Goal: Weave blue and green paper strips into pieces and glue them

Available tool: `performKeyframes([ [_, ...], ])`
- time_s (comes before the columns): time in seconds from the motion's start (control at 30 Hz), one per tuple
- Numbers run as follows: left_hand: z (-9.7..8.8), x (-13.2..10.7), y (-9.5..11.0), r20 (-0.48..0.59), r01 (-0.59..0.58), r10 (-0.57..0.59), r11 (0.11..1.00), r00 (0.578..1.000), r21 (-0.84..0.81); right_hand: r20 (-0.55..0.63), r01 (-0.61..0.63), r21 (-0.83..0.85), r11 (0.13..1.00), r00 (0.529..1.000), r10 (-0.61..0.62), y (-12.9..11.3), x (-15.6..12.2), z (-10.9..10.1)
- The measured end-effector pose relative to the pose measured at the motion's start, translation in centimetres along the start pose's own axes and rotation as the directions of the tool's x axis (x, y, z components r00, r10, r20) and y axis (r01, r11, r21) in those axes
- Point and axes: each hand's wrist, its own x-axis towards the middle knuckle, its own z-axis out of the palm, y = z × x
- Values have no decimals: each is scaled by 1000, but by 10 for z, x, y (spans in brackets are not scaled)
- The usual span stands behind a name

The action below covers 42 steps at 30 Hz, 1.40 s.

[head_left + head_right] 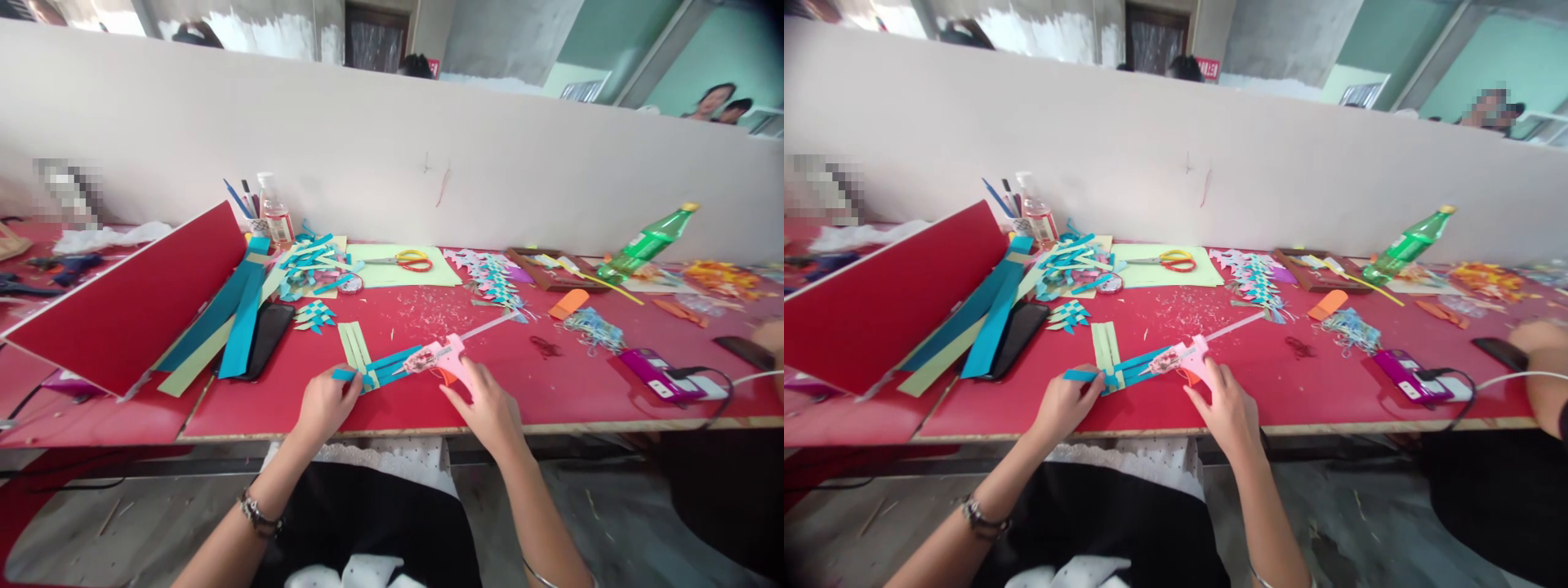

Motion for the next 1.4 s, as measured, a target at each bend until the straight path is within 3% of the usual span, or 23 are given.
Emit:
performKeyframes([
  [0.5, 0, 0, 0, -1, 5, -5, 1000, 1000, 13, -12, 21, -84, 996, 1000, -22, 13, -3, 5],
  [1.4, 0, 2, -1, 3, -6, 6, 1000, 1000, -16, -41, -113, -210, 971, 993, 107, 37, -3, -6],
])
